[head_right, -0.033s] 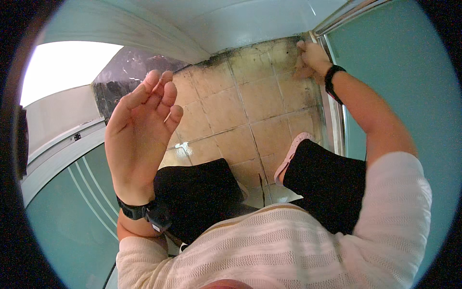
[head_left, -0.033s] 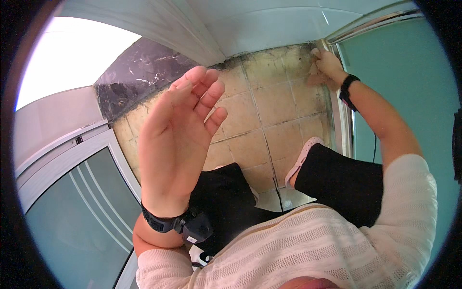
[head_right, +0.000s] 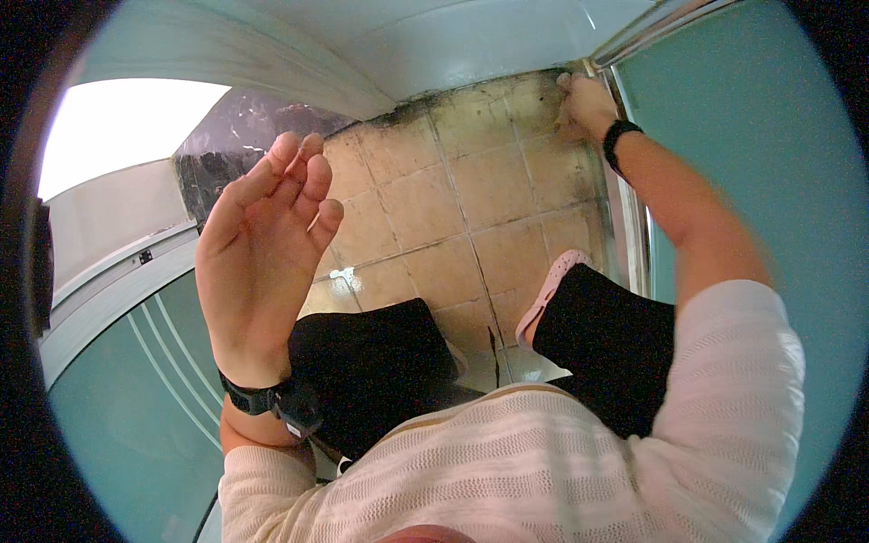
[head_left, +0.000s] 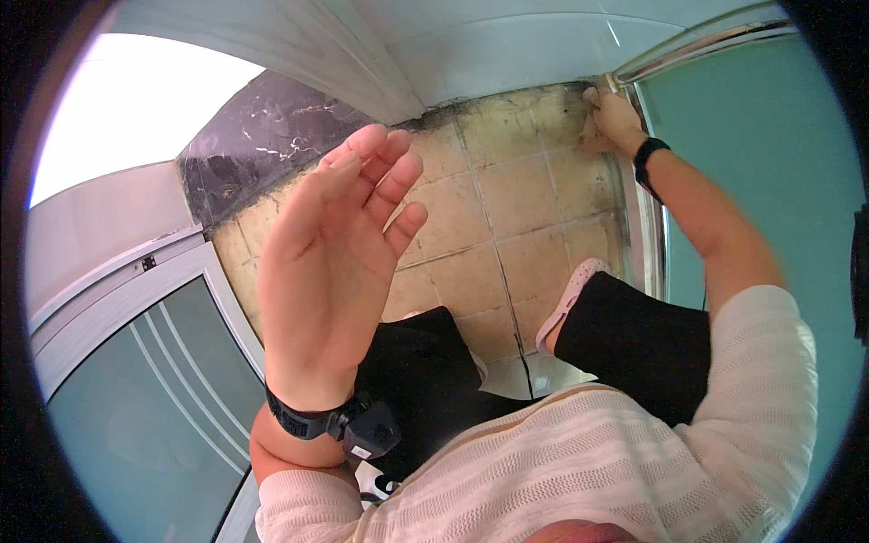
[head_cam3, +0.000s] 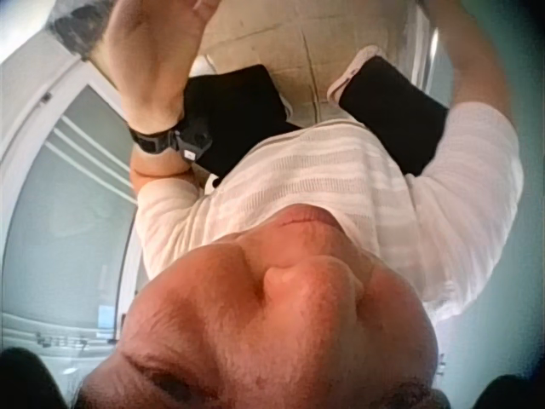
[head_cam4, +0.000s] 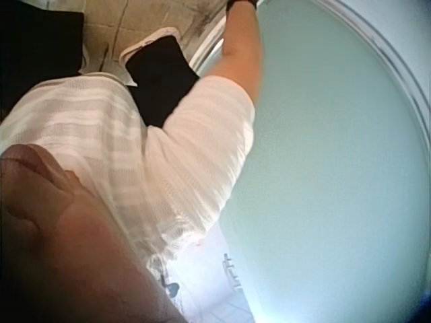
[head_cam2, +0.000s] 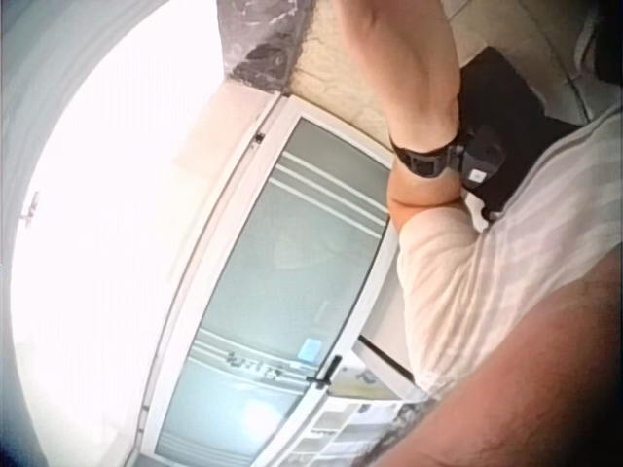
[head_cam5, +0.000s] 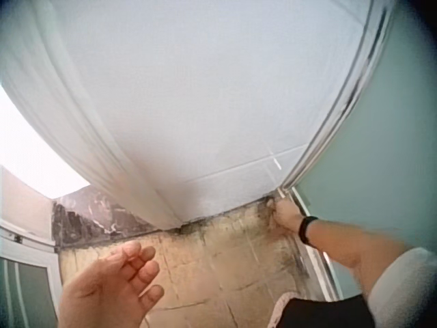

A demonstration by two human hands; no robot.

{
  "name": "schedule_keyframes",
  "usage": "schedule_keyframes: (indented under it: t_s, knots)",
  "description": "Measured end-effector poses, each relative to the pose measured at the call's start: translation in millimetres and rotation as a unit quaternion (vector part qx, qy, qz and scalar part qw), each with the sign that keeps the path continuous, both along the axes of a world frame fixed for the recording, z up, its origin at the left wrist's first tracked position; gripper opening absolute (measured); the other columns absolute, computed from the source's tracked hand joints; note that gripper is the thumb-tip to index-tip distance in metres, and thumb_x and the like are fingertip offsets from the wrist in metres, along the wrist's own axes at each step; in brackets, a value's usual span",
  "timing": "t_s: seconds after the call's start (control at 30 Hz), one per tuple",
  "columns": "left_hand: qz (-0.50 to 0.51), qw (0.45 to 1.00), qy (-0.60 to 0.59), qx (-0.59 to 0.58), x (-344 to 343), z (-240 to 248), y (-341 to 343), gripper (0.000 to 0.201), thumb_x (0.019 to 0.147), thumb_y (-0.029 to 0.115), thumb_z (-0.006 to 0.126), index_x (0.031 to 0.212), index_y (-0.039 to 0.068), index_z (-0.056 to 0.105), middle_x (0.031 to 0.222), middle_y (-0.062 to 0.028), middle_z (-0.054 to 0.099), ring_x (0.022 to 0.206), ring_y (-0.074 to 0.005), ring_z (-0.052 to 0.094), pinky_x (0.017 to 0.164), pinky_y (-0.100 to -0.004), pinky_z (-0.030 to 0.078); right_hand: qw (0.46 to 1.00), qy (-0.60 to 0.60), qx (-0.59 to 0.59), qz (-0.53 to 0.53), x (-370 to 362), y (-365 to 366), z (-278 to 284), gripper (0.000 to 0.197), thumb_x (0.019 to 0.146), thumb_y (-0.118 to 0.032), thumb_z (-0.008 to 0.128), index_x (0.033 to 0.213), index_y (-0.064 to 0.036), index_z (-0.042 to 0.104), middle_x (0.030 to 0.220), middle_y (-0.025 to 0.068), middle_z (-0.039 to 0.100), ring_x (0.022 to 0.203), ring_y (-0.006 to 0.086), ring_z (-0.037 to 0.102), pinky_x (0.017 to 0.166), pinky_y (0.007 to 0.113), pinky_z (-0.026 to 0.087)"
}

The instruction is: The person cleans the shower door track and bathroom floor with a brush and cloth, rinses the cloth in a sink, and then wipes a windowsill in a bedroom.

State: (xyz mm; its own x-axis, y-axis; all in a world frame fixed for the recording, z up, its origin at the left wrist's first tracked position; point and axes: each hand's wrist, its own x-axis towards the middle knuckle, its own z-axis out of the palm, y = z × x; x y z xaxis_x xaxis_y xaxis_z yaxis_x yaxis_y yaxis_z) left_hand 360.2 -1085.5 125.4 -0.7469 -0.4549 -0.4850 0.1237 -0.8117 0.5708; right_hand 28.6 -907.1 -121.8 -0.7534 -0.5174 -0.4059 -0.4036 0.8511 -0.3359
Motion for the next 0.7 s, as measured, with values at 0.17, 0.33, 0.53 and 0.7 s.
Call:
schedule_keyframes:
  t_s: [0.17, 0.33, 0.53, 0.7]
  knots:
    - [0.000, 1.000, -0.019, -0.005, -4, 1, 1, 0.032, 0.094, 0.015, 0.040, 0.118, -0.003, 0.050, 0.117, -0.0136, 0.054, 0.104, -0.0194, 0.054, 0.085, -0.0327, 0.044, 0.973, 0.198, -0.003, -0.118, 9, -21, -70, 0.027, 0.079, -0.018, 0.057, 0.103, -0.0075, 0.059, 0.106, 0.0231, 0.055, 0.094, 0.0402, 0.058, 0.079, 0.043, 0.049]
    - [0.005, 0.998, -0.070, -0.003, 0, -8, -5, 0.027, 0.092, 0.017, 0.043, 0.111, 0.001, 0.055, 0.113, -0.0095, 0.056, 0.100, -0.0177, 0.053, 0.083, -0.0319, 0.042, 0.976, 0.139, -0.030, -0.167, 17, -34, -78, 0.027, 0.081, -0.013, 0.056, 0.107, -0.0041, 0.059, 0.117, 0.0192, 0.049, 0.104, 0.0379, 0.054, 0.086, 0.044, 0.048]
    - [0.007, 1.000, -0.015, -0.002, -14, -3, -2, 0.028, 0.093, 0.015, 0.041, 0.113, 0.000, 0.053, 0.113, -0.0117, 0.055, 0.100, -0.0189, 0.054, 0.083, -0.0317, 0.044, 0.992, 0.098, -0.076, 0.001, 53, -60, -81, 0.039, 0.074, -0.014, 0.061, 0.113, -0.0141, 0.060, 0.113, 0.0132, 0.053, 0.105, 0.0346, 0.052, 0.091, 0.041, 0.044]
    - [-0.020, 0.999, 0.009, 0.022, -22, -7, 3, 0.028, 0.093, 0.014, 0.042, 0.113, -0.002, 0.052, 0.114, -0.0141, 0.055, 0.100, -0.0200, 0.054, 0.084, -0.0322, 0.045, 0.976, 0.049, -0.182, 0.106, 67, -54, -94, 0.047, 0.072, -0.015, 0.064, 0.118, -0.0130, 0.057, 0.112, 0.0150, 0.053, 0.104, 0.0334, 0.053, 0.090, 0.041, 0.045]
